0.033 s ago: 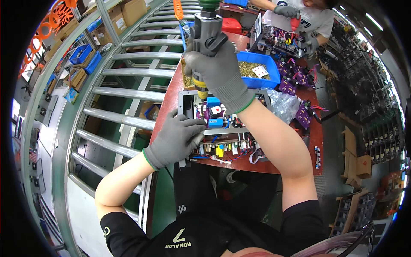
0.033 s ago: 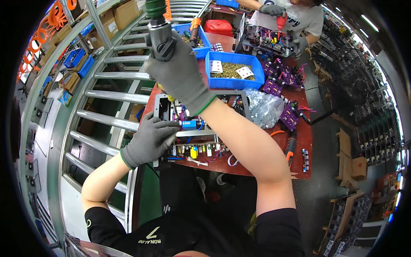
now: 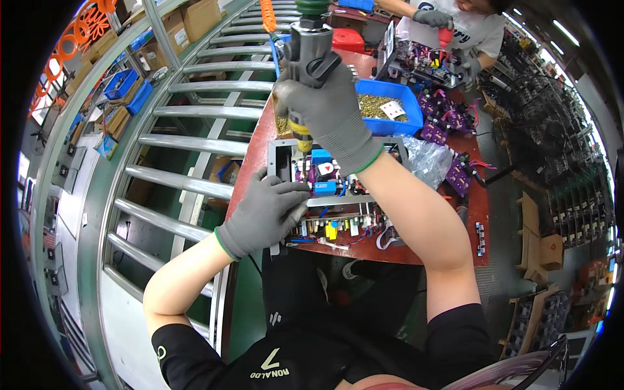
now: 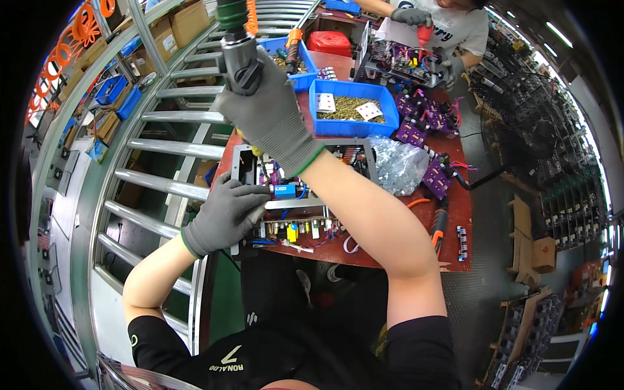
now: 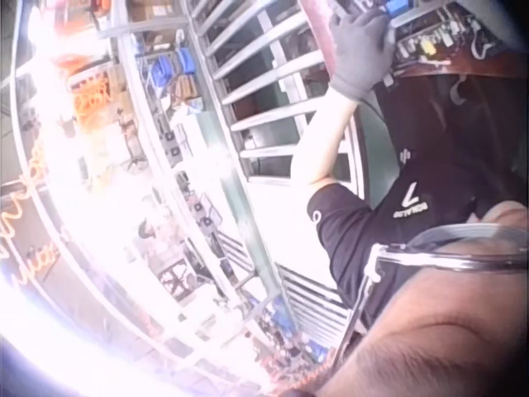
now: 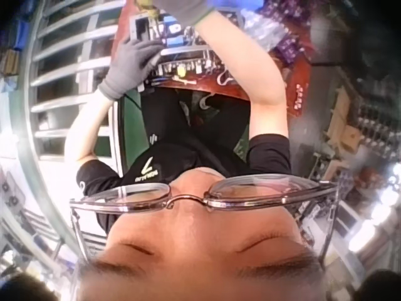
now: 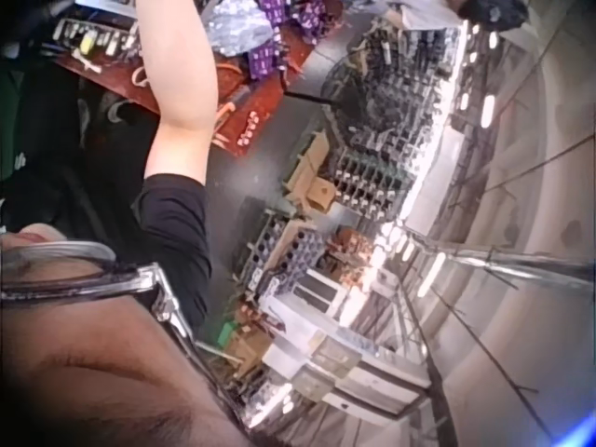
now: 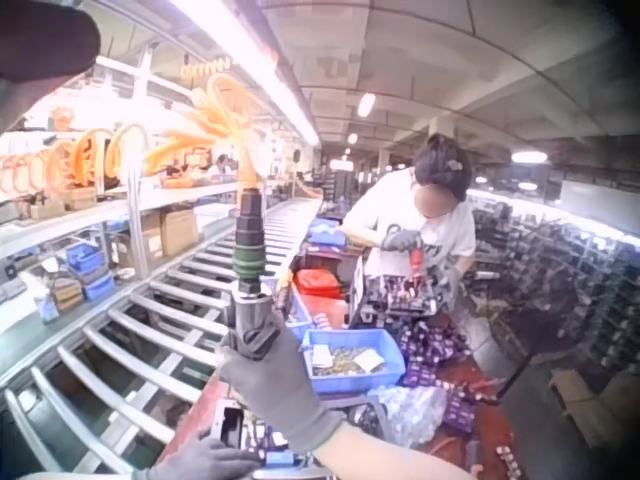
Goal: The person assembles an electronic component by securing a circuit board into a metal housing with screws using an electric screwdriver.
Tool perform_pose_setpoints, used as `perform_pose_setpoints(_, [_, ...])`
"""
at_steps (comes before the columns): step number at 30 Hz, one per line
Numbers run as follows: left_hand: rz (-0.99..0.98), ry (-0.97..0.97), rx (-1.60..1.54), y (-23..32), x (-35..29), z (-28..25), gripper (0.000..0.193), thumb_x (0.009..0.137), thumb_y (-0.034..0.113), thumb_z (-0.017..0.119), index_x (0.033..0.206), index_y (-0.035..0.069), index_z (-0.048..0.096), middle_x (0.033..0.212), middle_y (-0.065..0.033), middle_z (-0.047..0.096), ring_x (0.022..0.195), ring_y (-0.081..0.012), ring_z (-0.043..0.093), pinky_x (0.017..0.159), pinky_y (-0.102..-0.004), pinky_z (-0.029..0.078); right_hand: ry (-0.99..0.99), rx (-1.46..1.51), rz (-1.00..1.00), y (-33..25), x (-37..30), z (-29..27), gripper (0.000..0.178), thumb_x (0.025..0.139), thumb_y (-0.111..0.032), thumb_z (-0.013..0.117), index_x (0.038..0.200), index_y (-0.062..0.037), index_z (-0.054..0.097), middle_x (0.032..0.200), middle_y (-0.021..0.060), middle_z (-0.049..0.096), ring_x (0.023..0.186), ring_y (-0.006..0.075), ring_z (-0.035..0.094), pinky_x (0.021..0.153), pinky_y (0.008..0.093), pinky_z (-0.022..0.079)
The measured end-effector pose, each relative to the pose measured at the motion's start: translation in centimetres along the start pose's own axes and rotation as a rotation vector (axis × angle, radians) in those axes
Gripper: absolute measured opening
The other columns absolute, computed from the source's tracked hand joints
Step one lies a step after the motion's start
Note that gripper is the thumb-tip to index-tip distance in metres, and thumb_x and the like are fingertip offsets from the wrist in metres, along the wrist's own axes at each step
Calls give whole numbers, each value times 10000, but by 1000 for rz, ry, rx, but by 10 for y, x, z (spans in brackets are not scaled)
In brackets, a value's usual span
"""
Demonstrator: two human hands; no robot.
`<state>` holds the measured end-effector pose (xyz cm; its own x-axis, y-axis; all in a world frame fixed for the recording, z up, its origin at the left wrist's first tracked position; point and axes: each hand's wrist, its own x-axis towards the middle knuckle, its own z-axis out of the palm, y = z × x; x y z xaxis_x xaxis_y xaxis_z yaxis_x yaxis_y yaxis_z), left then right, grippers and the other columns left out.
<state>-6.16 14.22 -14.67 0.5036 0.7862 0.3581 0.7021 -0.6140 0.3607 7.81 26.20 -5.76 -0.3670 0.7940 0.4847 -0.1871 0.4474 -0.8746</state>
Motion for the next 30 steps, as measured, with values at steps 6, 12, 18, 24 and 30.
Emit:
perform_pose_setpoints(6, [-15,-8,1,-1,-1,1,243,898,228,667,1081,80,726,1165,-75,713,1022,-284,645,1048,-486,357,27,25,-151,6,3,4,119,784,-16,637,897,23,638,705,61,667,597,120,645,589,264,516])
perform_pose_setpoints(12, [-8,-1,14,-1,-1,-1,249,901,233,660,1087,81,725,1158,-78,712,1019,-288,643,1048,-492,354,4,84,-19,0,3,3,244,742,-29,673,953,-33,551,739,11,599,651,96,602,608,283,519])
perform_pose_setpoints(18, [1,4,27,1,1,0,248,895,237,660,1079,83,724,1165,-73,712,1005,-288,644,1041,-487,358,50,38,-70,-15,7,2,266,732,-58,691,963,-31,563,759,15,615,680,105,613,640,302,522])
perform_pose_setpoints(24, [-6,12,28,0,-3,1,244,889,236,665,1070,86,728,1158,-65,714,980,-281,647,1039,-473,368,43,18,-129,-25,8,5,271,745,-60,689,995,-28,591,776,11,625,702,104,617,655,301,522])
perform_pose_setpoints(30, [-6,4,1,2,1,-1,223,904,230,653,1056,85,729,1146,-57,715,983,-276,649,1037,-471,369,81,189,-73,-14,-1,-1,234,778,-8,652,995,-26,566,742,27,627,600,90,606,555,266,520])
